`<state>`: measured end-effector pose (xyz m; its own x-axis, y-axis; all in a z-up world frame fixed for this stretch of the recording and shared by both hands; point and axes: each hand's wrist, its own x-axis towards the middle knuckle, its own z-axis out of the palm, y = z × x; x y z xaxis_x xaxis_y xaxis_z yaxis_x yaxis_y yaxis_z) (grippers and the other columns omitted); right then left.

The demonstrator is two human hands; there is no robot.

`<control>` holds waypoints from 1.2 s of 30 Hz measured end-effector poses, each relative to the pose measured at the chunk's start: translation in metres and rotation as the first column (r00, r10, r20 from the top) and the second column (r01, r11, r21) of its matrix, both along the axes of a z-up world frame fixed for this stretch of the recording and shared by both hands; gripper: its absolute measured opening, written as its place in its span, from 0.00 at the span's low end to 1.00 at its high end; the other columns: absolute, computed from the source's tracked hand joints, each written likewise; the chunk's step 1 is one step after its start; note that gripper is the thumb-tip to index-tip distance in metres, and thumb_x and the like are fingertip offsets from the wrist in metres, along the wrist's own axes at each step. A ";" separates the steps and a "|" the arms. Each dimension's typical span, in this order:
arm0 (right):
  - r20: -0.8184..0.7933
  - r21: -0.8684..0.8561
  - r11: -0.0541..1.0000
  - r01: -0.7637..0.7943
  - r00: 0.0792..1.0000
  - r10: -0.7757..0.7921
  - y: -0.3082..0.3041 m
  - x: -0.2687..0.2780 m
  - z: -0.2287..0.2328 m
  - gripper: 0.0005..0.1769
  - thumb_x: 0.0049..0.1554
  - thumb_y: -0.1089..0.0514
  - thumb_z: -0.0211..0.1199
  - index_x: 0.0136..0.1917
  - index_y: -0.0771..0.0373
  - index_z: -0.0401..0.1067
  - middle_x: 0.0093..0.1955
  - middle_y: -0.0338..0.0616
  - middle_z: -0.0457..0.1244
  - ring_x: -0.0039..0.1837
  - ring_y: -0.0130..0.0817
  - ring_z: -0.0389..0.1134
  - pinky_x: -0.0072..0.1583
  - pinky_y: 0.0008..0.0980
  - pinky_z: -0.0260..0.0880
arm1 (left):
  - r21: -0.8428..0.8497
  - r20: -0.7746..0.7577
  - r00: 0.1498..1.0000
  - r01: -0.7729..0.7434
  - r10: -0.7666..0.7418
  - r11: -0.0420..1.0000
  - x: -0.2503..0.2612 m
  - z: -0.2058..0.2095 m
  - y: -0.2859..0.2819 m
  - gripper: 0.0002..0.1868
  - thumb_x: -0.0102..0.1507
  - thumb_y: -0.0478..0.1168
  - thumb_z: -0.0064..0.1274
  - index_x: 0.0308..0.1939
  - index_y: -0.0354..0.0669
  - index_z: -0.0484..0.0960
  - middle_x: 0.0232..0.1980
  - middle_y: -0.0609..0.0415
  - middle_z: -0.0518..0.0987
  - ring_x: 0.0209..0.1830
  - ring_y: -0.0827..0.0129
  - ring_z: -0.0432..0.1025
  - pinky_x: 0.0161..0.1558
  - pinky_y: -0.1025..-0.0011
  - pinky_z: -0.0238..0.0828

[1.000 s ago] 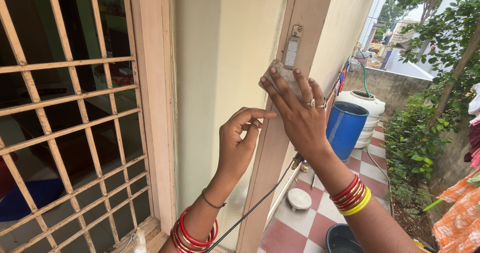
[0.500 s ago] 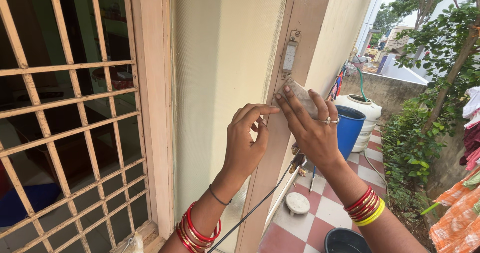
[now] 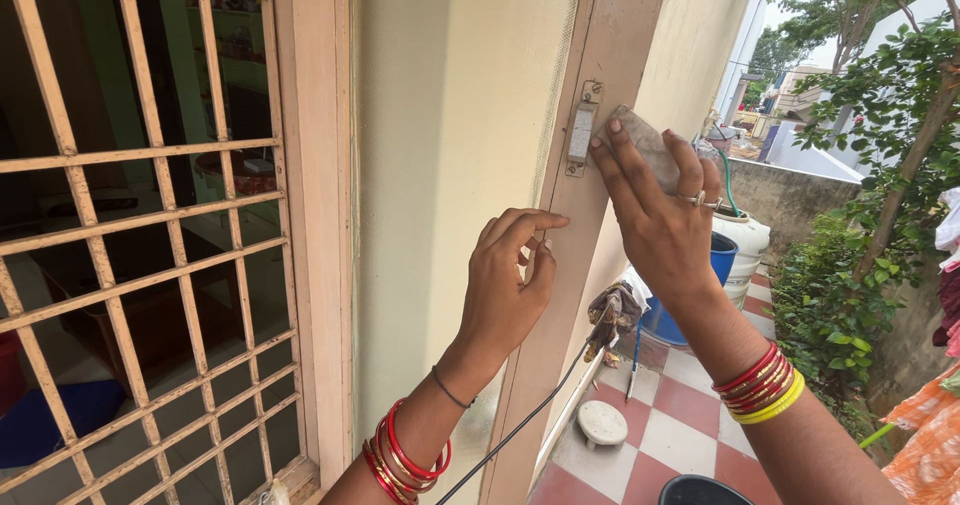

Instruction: The person cleans a window frame by spraying liquid from a bottle and wiping the surface with a cloth.

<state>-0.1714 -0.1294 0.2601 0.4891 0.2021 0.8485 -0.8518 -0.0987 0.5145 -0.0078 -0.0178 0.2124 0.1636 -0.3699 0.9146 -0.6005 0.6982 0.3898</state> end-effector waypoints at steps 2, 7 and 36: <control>-0.011 -0.009 1.000 0.027 1.000 -0.027 -0.001 0.002 0.009 0.28 0.65 0.56 0.58 0.79 0.45 0.71 0.82 0.28 0.58 0.75 0.45 0.56 0.73 0.42 0.49 | -0.018 0.005 1.000 0.013 -0.013 1.000 -0.003 0.003 -0.003 0.16 0.62 0.28 0.46 0.51 0.43 0.83 0.51 0.55 0.81 0.47 0.66 0.72 0.44 0.70 0.72; -0.045 0.016 0.999 -0.028 0.999 0.028 -0.007 -0.001 0.025 0.27 0.65 0.57 0.60 0.76 0.45 0.71 0.82 0.26 0.58 0.78 0.44 0.54 0.75 0.44 0.48 | 0.015 -0.008 1.000 0.015 -0.015 1.000 -0.012 0.007 -0.006 0.16 0.62 0.28 0.46 0.51 0.42 0.83 0.52 0.54 0.81 0.47 0.64 0.73 0.43 0.69 0.72; -0.064 0.096 0.903 -0.418 0.903 0.425 -0.037 -0.009 0.078 0.29 0.61 0.63 0.69 0.74 0.48 0.75 0.78 0.29 0.63 0.80 0.46 0.53 0.75 0.46 0.49 | 0.031 0.014 0.976 0.217 -0.218 0.976 0.005 0.034 -0.030 0.33 0.64 0.22 0.34 0.74 0.42 0.64 0.68 0.46 0.71 0.41 0.70 0.76 0.46 0.72 0.77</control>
<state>-0.1808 -0.1667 0.3385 0.4412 0.3393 0.8308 -0.6771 -0.4817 0.5564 -0.0032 -0.0480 0.2460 0.0607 -0.4211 0.9050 -0.4424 0.8014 0.4026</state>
